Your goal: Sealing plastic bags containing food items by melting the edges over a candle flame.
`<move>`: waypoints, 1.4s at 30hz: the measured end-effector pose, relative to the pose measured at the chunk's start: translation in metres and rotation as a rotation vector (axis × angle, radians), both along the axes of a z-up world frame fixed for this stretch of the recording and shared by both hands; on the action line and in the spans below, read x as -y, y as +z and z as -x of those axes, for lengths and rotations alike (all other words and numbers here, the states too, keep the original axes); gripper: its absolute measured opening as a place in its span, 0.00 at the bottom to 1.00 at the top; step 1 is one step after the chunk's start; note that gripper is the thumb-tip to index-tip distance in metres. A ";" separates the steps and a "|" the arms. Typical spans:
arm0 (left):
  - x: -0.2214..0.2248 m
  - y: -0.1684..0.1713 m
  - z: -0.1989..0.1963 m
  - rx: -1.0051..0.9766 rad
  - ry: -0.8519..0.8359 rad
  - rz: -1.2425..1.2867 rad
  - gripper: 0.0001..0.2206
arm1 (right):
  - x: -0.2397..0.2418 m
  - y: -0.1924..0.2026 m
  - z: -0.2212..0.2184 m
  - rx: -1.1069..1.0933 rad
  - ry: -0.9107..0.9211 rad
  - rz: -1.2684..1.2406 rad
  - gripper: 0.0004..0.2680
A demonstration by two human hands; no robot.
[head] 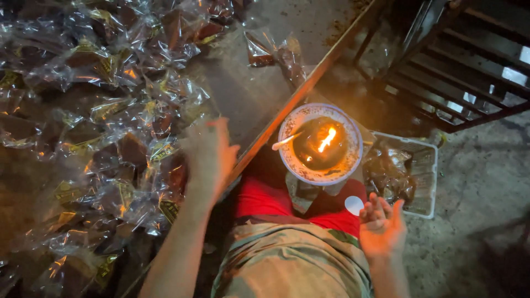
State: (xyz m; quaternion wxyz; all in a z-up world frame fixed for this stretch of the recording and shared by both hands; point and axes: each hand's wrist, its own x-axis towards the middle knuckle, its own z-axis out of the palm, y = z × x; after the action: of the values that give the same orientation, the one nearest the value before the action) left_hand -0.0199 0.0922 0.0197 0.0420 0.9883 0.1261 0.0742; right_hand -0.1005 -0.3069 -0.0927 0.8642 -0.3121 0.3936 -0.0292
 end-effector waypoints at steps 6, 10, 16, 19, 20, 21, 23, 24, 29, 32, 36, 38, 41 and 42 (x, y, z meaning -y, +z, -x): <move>-0.068 -0.042 -0.010 -0.318 0.144 -0.105 0.29 | -0.017 -0.013 0.009 0.136 0.146 0.048 0.12; -0.071 0.002 -0.013 -0.326 0.140 0.125 0.18 | -0.031 0.005 0.004 0.219 0.170 0.105 0.11; -0.042 0.046 -0.001 0.343 0.273 1.517 0.13 | -0.064 0.056 0.009 0.380 0.285 0.335 0.07; -0.026 0.014 0.002 0.615 0.089 2.271 0.16 | -0.093 0.084 0.003 0.425 0.377 0.543 0.08; -0.008 0.014 0.009 0.568 0.079 2.414 0.15 | -0.102 0.098 -0.002 0.422 0.506 0.581 0.13; 0.012 0.013 0.017 0.505 0.073 2.558 0.14 | -0.111 0.111 -0.004 0.411 0.629 0.618 0.19; 0.042 -0.001 0.030 0.430 -0.035 2.533 0.15 | -0.125 0.131 -0.014 0.448 0.692 0.582 0.24; 0.056 -0.008 0.038 0.371 -0.145 2.499 0.17 | -0.131 0.140 -0.020 0.494 0.763 0.540 0.29; 0.119 0.003 0.066 0.278 0.255 2.276 0.17 | -0.132 0.114 -0.018 0.530 0.609 0.872 0.21; 0.135 -0.007 0.073 0.233 0.307 2.233 0.21 | -0.147 0.126 -0.009 0.588 0.467 1.139 0.13; 0.149 -0.023 0.079 0.303 0.594 2.366 0.15 | -0.153 0.114 0.010 0.812 0.472 1.564 0.15; 0.145 -0.026 0.085 0.191 0.470 2.385 0.13 | -0.148 0.117 0.009 0.885 0.530 1.551 0.14; 0.144 -0.039 0.096 0.022 0.402 2.368 0.14 | -0.133 0.109 0.001 0.957 0.687 1.528 0.15; 0.144 -0.044 0.098 -0.026 0.448 2.335 0.13 | -0.127 0.104 -0.004 0.963 0.778 1.514 0.18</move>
State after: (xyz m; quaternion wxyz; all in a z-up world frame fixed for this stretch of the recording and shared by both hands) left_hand -0.1180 -0.0518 -0.0243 0.9020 0.3088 0.2879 -0.0899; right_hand -0.0968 -0.1800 0.0112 0.4529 -0.8471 -0.2546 -0.1115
